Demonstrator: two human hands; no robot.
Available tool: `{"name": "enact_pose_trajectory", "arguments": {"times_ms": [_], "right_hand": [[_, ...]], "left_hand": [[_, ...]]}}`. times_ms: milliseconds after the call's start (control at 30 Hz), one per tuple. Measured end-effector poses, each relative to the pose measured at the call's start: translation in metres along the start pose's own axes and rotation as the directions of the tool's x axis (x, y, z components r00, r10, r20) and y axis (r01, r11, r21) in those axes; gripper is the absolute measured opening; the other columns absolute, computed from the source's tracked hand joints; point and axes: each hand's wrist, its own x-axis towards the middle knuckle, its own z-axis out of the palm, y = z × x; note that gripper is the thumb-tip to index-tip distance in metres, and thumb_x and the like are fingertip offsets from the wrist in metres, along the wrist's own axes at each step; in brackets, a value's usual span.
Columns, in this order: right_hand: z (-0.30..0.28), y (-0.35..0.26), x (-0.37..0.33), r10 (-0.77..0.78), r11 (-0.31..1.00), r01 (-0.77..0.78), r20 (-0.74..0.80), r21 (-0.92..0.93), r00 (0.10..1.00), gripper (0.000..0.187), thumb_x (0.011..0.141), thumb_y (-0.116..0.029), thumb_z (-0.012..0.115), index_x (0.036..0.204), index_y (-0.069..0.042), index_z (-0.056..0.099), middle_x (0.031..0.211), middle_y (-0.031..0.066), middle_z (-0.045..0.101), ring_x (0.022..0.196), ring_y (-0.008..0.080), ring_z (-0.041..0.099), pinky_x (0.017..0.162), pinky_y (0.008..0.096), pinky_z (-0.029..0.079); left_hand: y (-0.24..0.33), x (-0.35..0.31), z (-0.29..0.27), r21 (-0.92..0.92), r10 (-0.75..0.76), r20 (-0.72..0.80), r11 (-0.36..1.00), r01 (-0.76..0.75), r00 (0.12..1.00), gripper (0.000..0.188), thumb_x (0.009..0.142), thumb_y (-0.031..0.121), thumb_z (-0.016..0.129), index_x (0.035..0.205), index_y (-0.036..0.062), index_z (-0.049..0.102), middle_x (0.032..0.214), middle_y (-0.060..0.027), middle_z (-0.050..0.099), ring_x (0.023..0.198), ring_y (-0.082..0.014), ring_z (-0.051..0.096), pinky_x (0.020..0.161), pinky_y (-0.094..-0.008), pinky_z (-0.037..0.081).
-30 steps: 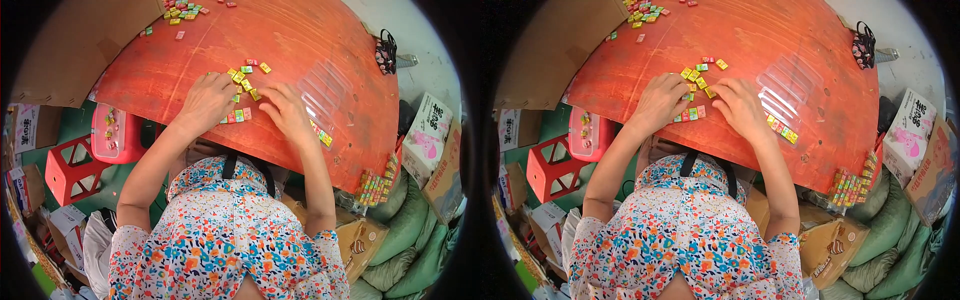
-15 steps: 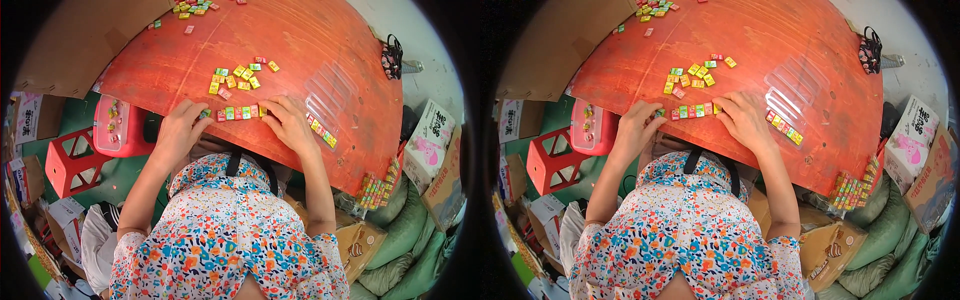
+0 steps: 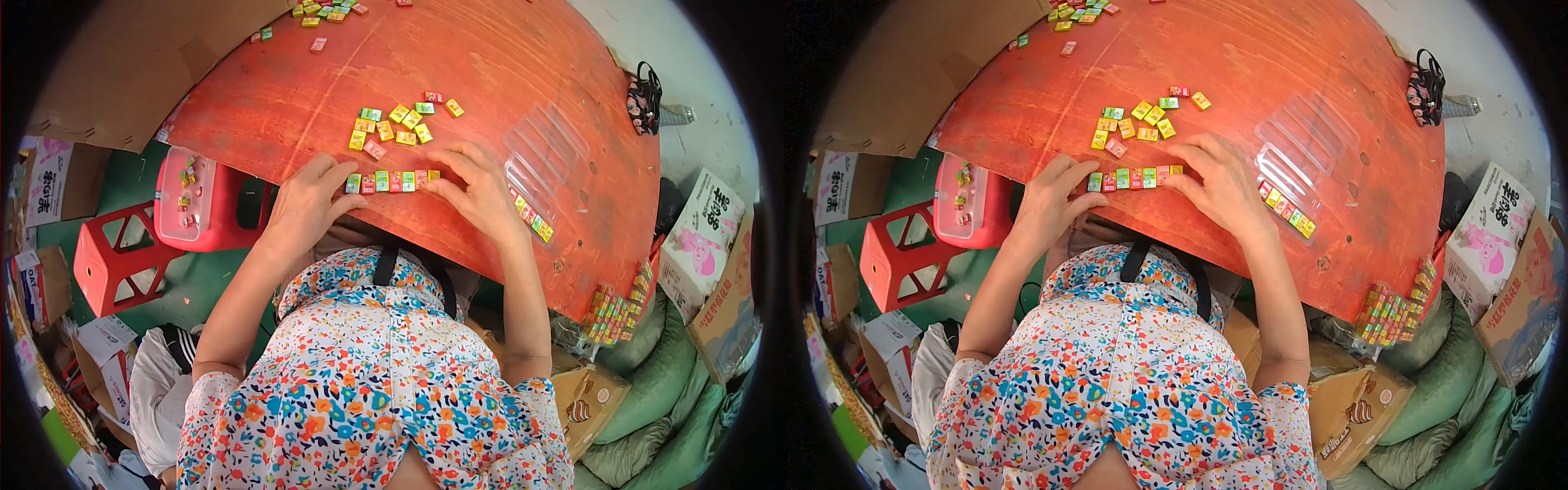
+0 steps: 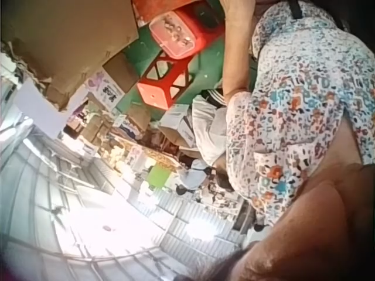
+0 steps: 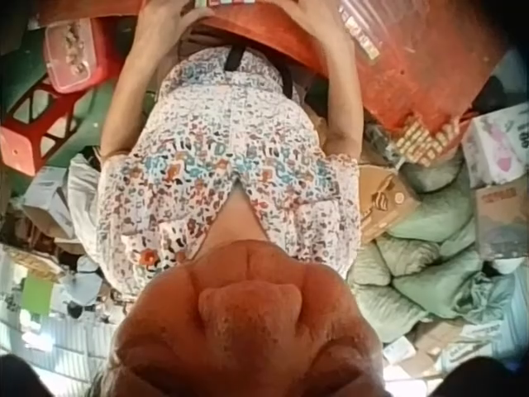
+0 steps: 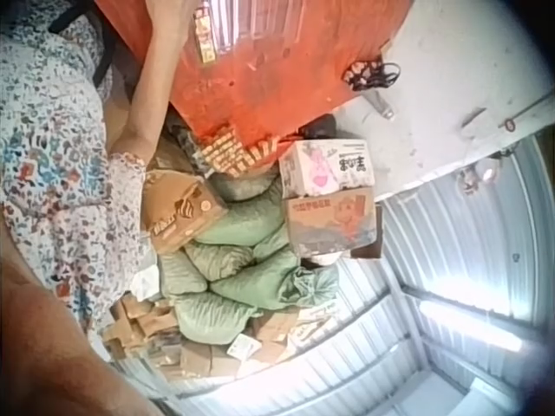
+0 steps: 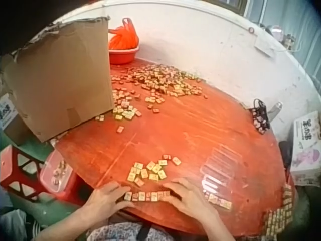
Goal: Sorting and placing small colorful square objects into transparent plastic trays at a workbench.
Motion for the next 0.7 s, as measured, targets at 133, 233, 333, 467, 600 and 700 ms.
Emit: {"name": "enact_pose_trajectory", "arguments": {"times_ms": [133,233,333,467,600,700], "right_hand": [[0.013,-0.021,0.019,-0.068,0.998,0.068,0.036,0.005,0.997,0.031,0.08,-0.022,0.074,0.107,-0.007,0.067,0.112,0.0083,0.061,0.106,0.0308,0.057,0.089,0.0437,0.046],[0.023,-0.041,0.026,-0.145,0.989,0.147,0.063,-0.028,0.987,0.03,0.077,-0.021,0.075,0.103,-0.007,0.068,0.113,0.0068,0.06,0.106,0.0291,0.057,0.089,0.0431,0.046],[0.035,-0.052,0.03,-0.201,0.967,0.21,0.075,-0.145,0.977,0.031,0.073,-0.019,0.075,0.101,-0.008,0.068,0.113,0.0051,0.059,0.106,0.0267,0.056,0.088,0.0406,0.046],[0.034,-0.048,0.028,-0.244,0.968,0.245,0.027,-0.046,0.969,0.029,0.075,-0.017,0.074,0.102,-0.008,0.068,0.112,0.0065,0.059,0.104,0.028,0.057,0.088,0.0411,0.047],[-0.002,-0.027,0.012,-0.148,0.989,0.149,-0.07,0.02,0.987,0.029,0.078,-0.015,0.073,0.105,-0.006,0.067,0.11,0.0086,0.061,0.102,0.0293,0.059,0.086,0.0407,0.048],[-0.023,0.004,-0.004,-0.018,0.991,0.011,-0.052,-0.136,0.998,0.03,0.079,-0.014,0.073,0.107,-0.004,0.067,0.109,0.0094,0.061,0.102,0.0293,0.059,0.085,0.0402,0.048]], "left_hand": [[-0.001,-0.001,0.0,0.004,-0.018,0.012,1.0,0.018,1.0,0.039,0.078,0.024,0.076,0.109,0.0049,0.065,0.088,-0.011,0.056,0.077,-0.0318,0.063,0.063,-0.0419,0.051],[-0.001,0.0,0.001,0.019,0.039,-0.019,0.999,-0.038,0.999,0.039,0.075,0.019,0.079,0.108,0.0025,0.067,0.088,-0.0108,0.058,0.072,-0.0259,0.062,0.062,-0.0359,0.051],[-0.002,-0.001,0.002,0.007,0.004,-0.022,1.0,-0.004,1.0,0.037,0.074,0.018,0.079,0.106,0.0026,0.067,0.087,-0.0108,0.058,0.071,-0.026,0.062,0.061,-0.0358,0.051],[0.0,0.001,0.001,0.008,0.005,-0.016,1.0,-0.005,1.0,0.035,0.074,0.017,0.079,0.103,0.0025,0.067,0.087,-0.0108,0.058,0.071,-0.0265,0.062,0.061,-0.0357,0.051],[0.005,0.003,0.004,-0.023,0.015,-0.044,1.0,-0.017,0.999,0.033,0.075,0.021,0.077,0.102,0.0056,0.066,0.088,-0.0097,0.056,0.078,-0.0306,0.063,0.063,-0.0414,0.051],[0.011,0.008,0.008,0.024,0.011,-0.024,1.0,-0.01,1.0,0.033,0.075,0.024,0.077,0.102,0.0072,0.067,0.089,-0.0074,0.058,0.081,-0.0286,0.064,0.064,-0.0406,0.052]]}}
